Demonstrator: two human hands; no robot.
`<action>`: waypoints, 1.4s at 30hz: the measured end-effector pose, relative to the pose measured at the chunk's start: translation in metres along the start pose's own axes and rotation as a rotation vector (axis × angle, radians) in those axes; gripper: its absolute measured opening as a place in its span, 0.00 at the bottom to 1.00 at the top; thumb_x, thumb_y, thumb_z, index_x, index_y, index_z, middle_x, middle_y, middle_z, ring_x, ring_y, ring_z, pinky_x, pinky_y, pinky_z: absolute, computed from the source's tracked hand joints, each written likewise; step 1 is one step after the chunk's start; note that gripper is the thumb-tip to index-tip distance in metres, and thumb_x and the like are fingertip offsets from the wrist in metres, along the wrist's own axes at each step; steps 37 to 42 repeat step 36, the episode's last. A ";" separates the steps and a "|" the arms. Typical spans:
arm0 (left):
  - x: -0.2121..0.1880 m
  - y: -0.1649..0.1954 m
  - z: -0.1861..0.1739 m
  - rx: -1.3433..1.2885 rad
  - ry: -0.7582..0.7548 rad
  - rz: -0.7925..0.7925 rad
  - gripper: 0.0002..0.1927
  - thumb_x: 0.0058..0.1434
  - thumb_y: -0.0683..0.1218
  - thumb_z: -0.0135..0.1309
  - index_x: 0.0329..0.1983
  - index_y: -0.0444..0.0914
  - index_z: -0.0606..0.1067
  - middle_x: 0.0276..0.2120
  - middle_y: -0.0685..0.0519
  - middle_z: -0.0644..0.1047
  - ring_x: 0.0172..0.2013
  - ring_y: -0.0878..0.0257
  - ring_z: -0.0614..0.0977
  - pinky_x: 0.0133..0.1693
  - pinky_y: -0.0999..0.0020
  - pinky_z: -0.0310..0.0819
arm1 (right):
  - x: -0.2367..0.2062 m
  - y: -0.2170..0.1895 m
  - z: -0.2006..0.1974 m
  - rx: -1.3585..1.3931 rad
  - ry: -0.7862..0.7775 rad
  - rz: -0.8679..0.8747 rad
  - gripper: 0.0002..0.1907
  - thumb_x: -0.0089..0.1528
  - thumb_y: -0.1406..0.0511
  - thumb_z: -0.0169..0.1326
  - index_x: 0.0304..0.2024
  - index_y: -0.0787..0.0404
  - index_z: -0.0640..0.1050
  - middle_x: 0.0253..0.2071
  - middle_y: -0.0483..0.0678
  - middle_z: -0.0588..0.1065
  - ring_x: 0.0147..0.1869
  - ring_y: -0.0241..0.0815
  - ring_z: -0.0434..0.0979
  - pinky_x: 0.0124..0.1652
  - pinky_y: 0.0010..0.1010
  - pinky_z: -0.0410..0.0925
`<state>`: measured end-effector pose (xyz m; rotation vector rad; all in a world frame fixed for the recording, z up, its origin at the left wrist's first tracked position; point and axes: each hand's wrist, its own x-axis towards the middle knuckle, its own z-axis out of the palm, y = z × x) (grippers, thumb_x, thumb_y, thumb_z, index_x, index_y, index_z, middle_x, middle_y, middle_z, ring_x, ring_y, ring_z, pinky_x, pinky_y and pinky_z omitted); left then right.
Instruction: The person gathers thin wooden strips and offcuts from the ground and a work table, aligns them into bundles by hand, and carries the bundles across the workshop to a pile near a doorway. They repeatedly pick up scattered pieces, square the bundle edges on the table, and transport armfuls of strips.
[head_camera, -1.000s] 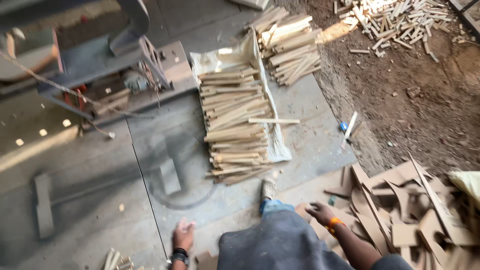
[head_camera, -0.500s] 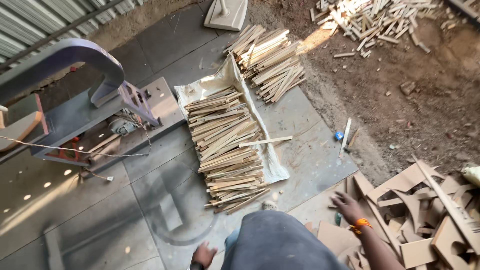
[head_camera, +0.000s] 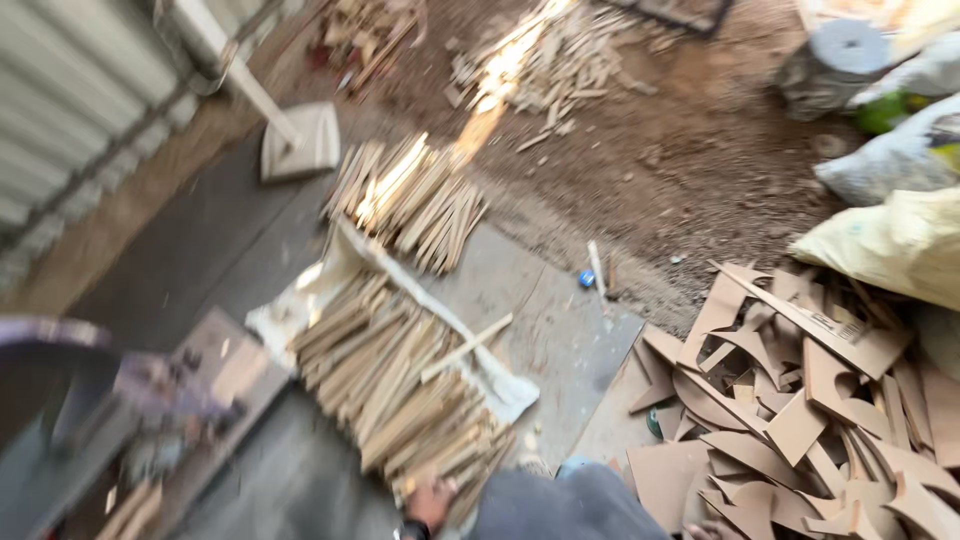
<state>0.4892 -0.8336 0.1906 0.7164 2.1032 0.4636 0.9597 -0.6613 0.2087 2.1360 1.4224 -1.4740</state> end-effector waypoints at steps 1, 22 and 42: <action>0.006 0.005 0.002 0.025 -0.032 -0.012 0.25 0.59 0.60 0.56 0.52 0.40 0.76 0.38 0.43 0.82 0.44 0.47 0.83 0.48 0.53 0.76 | -0.001 -0.006 -0.001 0.026 0.000 0.004 0.36 0.57 0.48 0.61 0.60 0.64 0.78 0.44 0.54 0.84 0.40 0.41 0.83 0.40 0.31 0.74; 0.274 0.452 -0.052 0.606 0.374 1.333 0.19 0.56 0.40 0.52 0.52 0.37 0.76 0.63 0.44 0.73 0.72 0.47 0.65 0.71 0.35 0.49 | 0.222 -0.190 -0.201 0.139 0.084 -0.012 0.32 0.63 0.53 0.58 0.64 0.65 0.76 0.50 0.54 0.83 0.44 0.43 0.81 0.40 0.35 0.72; 0.389 0.914 -0.128 0.624 0.576 2.161 0.12 0.73 0.50 0.50 0.51 0.41 0.78 0.55 0.53 0.75 0.73 0.55 0.64 0.77 0.41 0.43 | 0.411 -0.491 -0.361 0.663 0.073 -0.207 0.33 0.61 0.56 0.58 0.67 0.60 0.72 0.56 0.49 0.78 0.56 0.44 0.77 0.48 0.36 0.71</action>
